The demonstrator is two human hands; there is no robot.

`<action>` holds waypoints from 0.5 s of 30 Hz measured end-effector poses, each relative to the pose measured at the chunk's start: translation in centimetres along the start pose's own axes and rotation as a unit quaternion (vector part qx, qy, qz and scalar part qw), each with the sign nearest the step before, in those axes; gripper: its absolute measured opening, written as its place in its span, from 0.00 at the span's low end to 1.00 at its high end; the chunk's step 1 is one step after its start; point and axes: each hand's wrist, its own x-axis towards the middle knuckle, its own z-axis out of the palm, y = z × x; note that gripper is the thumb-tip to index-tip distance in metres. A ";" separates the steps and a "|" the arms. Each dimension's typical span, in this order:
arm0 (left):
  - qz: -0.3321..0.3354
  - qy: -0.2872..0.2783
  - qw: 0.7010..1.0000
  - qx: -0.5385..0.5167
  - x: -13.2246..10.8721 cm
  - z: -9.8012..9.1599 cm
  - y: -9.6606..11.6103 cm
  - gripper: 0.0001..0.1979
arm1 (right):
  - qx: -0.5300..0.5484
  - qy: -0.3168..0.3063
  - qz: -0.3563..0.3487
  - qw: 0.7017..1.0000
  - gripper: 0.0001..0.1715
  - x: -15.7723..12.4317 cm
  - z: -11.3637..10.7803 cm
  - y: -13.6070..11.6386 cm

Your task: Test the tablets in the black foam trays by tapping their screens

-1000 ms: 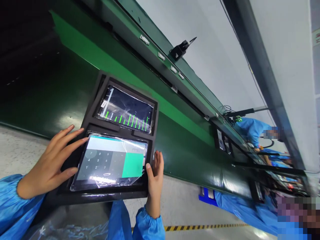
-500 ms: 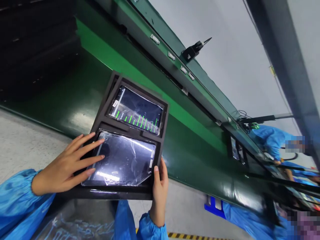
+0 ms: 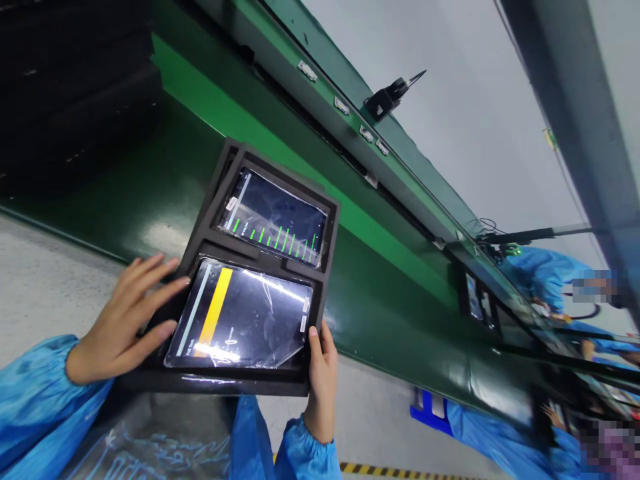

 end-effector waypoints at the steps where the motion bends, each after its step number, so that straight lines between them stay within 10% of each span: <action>1: -0.046 0.023 0.999 -0.004 -0.5 0.1 -0.3 0.33 | 0.007 -0.008 0.010 1.000 0.38 0.3 0.0 0.1; 6: -0.142 -0.014 0.988 -0.052 -2.0 0.9 -1.1 0.27 | 0.002 -0.004 -0.018 1.000 0.34 0.7 0.5 -0.3; 15: -0.061 -0.058 0.992 -0.094 2.2 3.3 1.0 0.23 | -0.019 0.130 0.041 0.990 0.39 -0.7 -4.7 0.1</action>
